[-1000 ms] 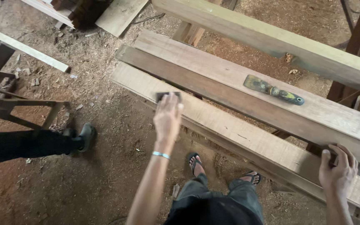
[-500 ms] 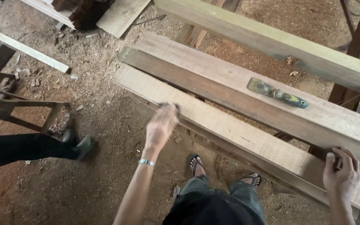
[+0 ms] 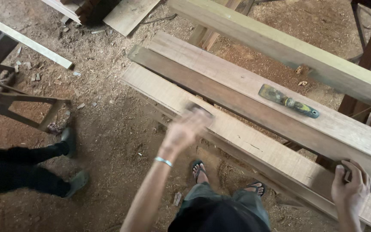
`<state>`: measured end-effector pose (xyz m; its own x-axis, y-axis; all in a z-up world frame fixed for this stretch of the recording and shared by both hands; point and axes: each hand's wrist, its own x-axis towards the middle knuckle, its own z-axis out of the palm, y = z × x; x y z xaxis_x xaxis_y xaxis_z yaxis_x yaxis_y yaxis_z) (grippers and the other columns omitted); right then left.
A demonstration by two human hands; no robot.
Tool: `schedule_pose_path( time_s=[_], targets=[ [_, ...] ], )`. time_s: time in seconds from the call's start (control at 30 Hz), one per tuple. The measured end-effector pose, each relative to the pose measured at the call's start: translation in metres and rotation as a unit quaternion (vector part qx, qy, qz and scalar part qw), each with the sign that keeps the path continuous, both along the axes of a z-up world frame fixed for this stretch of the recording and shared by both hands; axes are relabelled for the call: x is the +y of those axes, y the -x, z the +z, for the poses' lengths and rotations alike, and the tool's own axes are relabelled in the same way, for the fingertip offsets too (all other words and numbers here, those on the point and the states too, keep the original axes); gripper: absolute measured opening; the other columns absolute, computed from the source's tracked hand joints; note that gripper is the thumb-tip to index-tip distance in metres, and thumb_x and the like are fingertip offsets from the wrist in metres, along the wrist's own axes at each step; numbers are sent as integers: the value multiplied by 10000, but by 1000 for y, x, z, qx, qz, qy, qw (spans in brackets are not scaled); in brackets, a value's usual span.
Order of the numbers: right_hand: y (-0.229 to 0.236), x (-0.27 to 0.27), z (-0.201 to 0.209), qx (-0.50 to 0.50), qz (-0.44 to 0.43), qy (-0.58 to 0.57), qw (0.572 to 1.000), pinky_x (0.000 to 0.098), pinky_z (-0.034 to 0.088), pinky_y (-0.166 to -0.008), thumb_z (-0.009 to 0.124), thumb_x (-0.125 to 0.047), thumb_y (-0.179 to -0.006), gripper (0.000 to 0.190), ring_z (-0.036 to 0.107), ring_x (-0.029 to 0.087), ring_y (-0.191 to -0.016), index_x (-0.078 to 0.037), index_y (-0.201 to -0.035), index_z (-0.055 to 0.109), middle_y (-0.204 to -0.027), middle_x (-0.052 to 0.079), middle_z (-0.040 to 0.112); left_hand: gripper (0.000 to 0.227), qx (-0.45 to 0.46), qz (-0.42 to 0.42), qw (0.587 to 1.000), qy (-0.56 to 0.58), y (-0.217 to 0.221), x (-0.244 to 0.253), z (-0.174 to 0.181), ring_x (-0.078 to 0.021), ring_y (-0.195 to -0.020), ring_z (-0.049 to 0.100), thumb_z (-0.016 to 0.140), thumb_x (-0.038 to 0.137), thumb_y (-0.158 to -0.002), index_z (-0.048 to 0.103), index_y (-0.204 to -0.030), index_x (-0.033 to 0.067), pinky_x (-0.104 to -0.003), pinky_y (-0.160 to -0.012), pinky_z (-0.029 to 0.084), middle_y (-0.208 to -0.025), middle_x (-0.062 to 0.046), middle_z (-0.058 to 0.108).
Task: The person sands the surfaces and edges of wooden boards using a handheld sanding block on a workbench in a workshop.
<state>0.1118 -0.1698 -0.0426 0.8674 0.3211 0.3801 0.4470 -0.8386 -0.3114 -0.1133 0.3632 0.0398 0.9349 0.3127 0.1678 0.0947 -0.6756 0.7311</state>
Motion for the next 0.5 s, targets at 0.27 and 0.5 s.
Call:
schedule_pose_path(
  time_s=[0.27,0.5],
  targets=[
    [0,6,3,15,-16,-30,999,401,411,-1181,635,-195,-1107,124,528,281,-1297,-98,-1178,666,-1352,72,623,466,247,221,915,231,-34,-34,40,-337,-1051,691,365,267,-1087,474,-1535,337,-476,-916,614,-1322,-117,662],
    [3,10,12,16,-19,-17,1000,411,421,-1196,651,-178,-1079,126,529,312,-1316,-90,-1166,672,-1356,88,622,274,-155,-138,955,-213,-27,-51,21,-183,-1186,676,557,252,-996,711,-1201,157,-373,-1060,574,-1264,-32,727]
  ],
)
